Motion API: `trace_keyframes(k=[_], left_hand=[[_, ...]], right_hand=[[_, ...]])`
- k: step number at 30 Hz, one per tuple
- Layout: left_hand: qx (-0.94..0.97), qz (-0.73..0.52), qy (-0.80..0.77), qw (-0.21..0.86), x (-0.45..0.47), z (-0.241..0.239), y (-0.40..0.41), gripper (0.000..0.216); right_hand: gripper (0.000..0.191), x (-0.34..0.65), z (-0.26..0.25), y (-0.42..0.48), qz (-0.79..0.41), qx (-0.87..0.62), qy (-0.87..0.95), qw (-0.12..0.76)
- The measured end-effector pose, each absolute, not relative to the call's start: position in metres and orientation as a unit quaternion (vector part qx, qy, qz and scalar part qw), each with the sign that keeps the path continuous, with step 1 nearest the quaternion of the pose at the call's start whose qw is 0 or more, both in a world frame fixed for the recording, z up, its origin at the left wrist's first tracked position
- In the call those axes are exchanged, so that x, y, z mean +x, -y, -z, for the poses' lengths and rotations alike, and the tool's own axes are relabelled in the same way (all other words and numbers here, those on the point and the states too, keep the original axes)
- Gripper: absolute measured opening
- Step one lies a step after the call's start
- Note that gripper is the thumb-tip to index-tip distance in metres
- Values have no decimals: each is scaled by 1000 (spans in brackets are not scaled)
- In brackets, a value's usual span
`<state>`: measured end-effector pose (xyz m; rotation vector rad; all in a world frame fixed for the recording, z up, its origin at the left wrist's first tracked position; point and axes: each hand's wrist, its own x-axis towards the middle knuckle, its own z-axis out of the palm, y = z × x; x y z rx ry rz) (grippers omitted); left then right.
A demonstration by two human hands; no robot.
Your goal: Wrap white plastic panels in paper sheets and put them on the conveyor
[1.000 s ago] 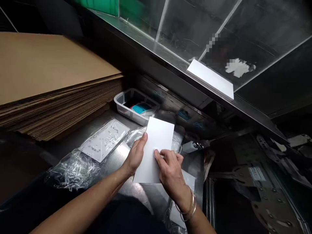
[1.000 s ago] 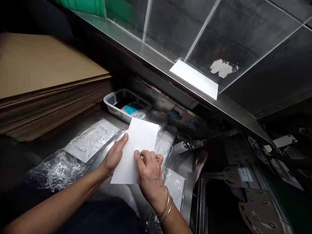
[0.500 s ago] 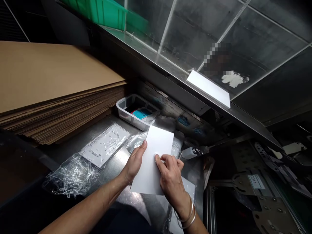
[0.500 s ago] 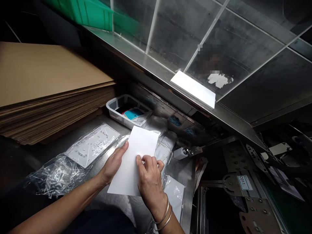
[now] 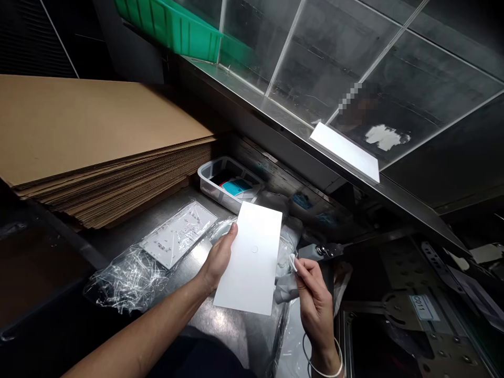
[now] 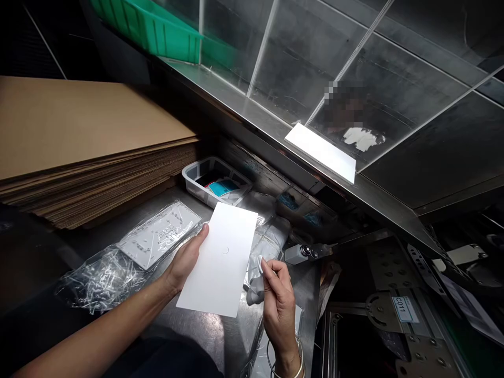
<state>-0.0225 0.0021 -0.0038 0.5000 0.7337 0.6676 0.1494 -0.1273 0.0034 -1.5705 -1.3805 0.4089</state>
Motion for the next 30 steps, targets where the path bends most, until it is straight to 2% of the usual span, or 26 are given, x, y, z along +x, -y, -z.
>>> trace_keyframes(k=[5, 13, 19, 22, 26, 30], left_hand=[[234, -317, -361, 845, -21, 5, -2, 52], [240, -330, -359, 839, -22, 8, -2, 50], [272, -322, -351, 836, -23, 3, 1, 51], [284, -330, -353, 828, -23, 1, 4, 50], [277, -338, -360, 825, -23, -1, 4, 49], [219, -310, -341, 860, -31, 4, -5, 52]], right_hand=[[40, 148, 0, 129, -166, -645, 592, 454], [54, 141, -3, 111, -14, -611, 705, 361], [50, 123, -13, 91, 64, -614, 753, 226], [49, 111, -13, 86, 76, -638, 744, 186], [49, 103, -15, 91, 35, -622, 748, 229], [50, 131, -18, 101, -36, -593, 723, 352]])
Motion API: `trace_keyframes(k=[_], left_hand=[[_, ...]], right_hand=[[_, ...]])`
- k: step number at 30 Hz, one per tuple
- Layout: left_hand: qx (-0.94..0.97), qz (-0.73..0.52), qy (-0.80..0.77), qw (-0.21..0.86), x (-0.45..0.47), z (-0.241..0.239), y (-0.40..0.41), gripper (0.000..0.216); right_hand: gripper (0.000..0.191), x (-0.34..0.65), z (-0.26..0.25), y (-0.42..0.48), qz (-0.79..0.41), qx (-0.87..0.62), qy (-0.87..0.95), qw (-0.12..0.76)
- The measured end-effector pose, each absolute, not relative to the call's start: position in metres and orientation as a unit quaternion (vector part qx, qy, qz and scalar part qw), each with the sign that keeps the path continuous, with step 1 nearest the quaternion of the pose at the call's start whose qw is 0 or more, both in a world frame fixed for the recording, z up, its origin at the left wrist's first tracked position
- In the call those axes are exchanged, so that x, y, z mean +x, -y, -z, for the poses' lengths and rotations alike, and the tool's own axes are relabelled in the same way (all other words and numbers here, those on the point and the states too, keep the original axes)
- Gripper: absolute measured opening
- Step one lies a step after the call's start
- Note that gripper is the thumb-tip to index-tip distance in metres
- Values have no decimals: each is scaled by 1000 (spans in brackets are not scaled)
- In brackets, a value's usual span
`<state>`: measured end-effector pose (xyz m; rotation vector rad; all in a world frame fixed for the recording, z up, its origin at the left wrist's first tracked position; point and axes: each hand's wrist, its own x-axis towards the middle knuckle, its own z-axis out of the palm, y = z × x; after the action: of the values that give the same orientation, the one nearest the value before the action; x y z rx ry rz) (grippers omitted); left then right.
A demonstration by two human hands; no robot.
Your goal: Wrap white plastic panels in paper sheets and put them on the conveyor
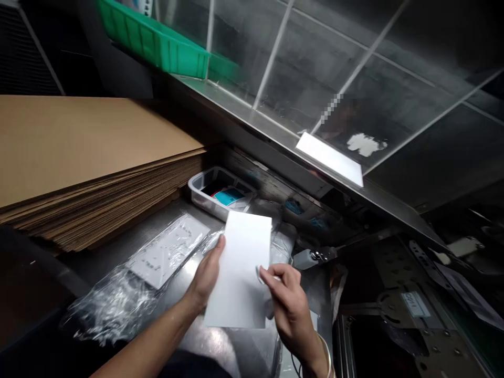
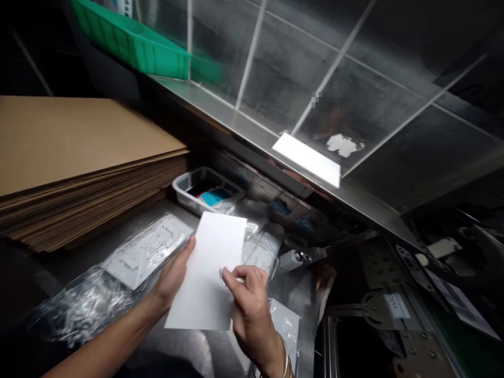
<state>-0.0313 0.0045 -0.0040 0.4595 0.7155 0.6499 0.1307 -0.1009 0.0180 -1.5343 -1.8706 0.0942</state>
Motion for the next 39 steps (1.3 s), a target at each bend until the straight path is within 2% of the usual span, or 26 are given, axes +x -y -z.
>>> trace_keyframes(k=[2, 4, 6, 8, 11, 15, 19, 23, 26, 28, 30, 34, 39], left_hand=[[165, -245, -327, 898, -38, 10, -10, 54], [118, -164, -308, 930, -42, 17, -14, 55], [95, -122, -291, 944, -44, 22, -15, 53], [90, -117, -289, 946, -43, 22, -13, 47], [79, -126, -309, 939, -39, 19, -6, 38], [59, -133, -305, 941, -30, 22, 0, 38], [72, -161, -279, 944, -24, 29, 3, 41], [97, -183, -282, 937, -23, 35, 3, 44], [114, -202, -265, 936, -26, 42, 2, 43], [120, -202, -256, 938, -27, 46, 2, 43], [114, -188, -252, 943, -27, 46, 3, 43], [90, -172, -233, 953, -27, 41, 7, 46], [96, -185, -229, 951, -39, 47, 15, 36]], right_hand=[[44, 168, -8, 104, -27, -635, 650, 416], [38, 220, 13, 107, 9, -723, 548, 421], [36, 274, 40, 112, 38, -823, 454, 340], [37, 315, 67, 114, 42, -856, 421, 296], [38, 343, 96, 109, 38, -872, 419, 249], [37, 347, 105, 98, 30, -876, 442, 192], [35, 352, 103, 98, 16, -872, 461, 165], [34, 350, 93, 96, 6, -867, 465, 178], [40, 304, 61, 96, -8, -814, 527, 245], [45, 247, 30, 102, -20, -696, 632, 339], [51, 182, 0, 111, -19, -577, 729, 367], [51, 97, -34, 121, 49, -474, 824, 305], [44, 119, -32, 90, 137, -539, 777, 296]])
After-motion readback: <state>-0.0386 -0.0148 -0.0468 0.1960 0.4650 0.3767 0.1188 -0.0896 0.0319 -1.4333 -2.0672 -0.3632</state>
